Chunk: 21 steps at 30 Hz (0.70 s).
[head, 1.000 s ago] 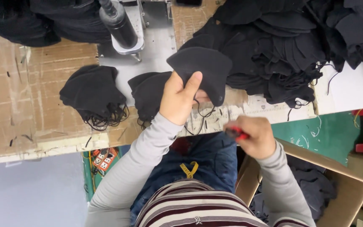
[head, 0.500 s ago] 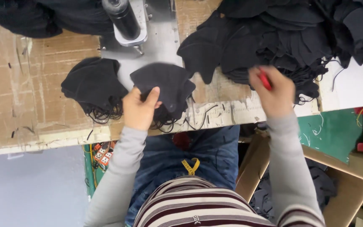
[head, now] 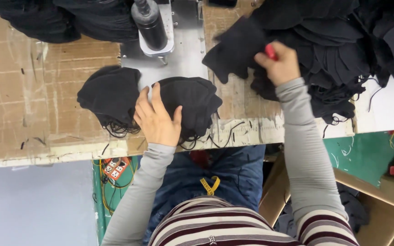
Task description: Trimming and sorting components of black fabric face masks at a production workstation.
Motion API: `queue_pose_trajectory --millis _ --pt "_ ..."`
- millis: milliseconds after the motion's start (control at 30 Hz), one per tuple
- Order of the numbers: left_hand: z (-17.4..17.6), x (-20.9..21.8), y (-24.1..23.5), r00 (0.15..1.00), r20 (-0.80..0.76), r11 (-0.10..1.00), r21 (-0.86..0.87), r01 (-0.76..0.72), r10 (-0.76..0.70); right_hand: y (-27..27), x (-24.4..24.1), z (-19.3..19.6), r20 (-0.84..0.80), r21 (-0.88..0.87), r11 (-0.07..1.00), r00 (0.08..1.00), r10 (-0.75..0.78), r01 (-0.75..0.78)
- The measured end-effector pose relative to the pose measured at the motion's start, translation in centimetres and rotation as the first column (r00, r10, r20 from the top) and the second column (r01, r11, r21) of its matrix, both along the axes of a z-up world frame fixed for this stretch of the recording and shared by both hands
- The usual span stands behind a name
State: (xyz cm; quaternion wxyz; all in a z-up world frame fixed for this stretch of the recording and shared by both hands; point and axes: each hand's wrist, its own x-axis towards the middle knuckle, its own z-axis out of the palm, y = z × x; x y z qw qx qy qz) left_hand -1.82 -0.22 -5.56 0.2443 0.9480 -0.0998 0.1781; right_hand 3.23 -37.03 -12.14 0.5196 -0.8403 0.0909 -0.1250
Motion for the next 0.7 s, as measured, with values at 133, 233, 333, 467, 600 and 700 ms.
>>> queue_pose_trajectory --millis 133,233,333,467,600,700 --pt "2.6 0.6 -0.8 0.991 0.097 0.969 -0.217 0.116 -0.097 0.6 -2.1 8.4 -0.048 0.473 0.881 0.998 0.043 -0.016" --pt "6.1 2.6 -2.4 0.956 0.066 0.753 -0.603 0.266 -0.285 0.6 -3.0 10.8 0.026 0.589 0.794 0.986 0.166 -0.149" --pt "7.2 5.2 -4.8 0.837 0.078 0.515 -0.756 0.404 -0.542 1.5 -3.9 12.7 0.021 0.443 0.85 0.951 0.307 -0.284" --pt "5.1 6.1 -7.1 0.778 -0.056 0.436 -0.852 0.289 -0.626 4.8 -4.9 13.8 0.088 0.457 0.849 0.963 0.254 -0.265" --pt "5.3 4.7 -7.2 0.901 -0.071 0.366 -0.925 0.1 -0.427 10.1 -7.9 10.8 0.319 0.88 0.274 0.911 0.263 -0.388" --pt "5.7 4.0 -5.4 0.923 -0.078 0.185 -0.983 -0.008 -0.377 13.7 -11.5 5.7 0.317 0.947 -0.043 0.9 0.3 -0.319"
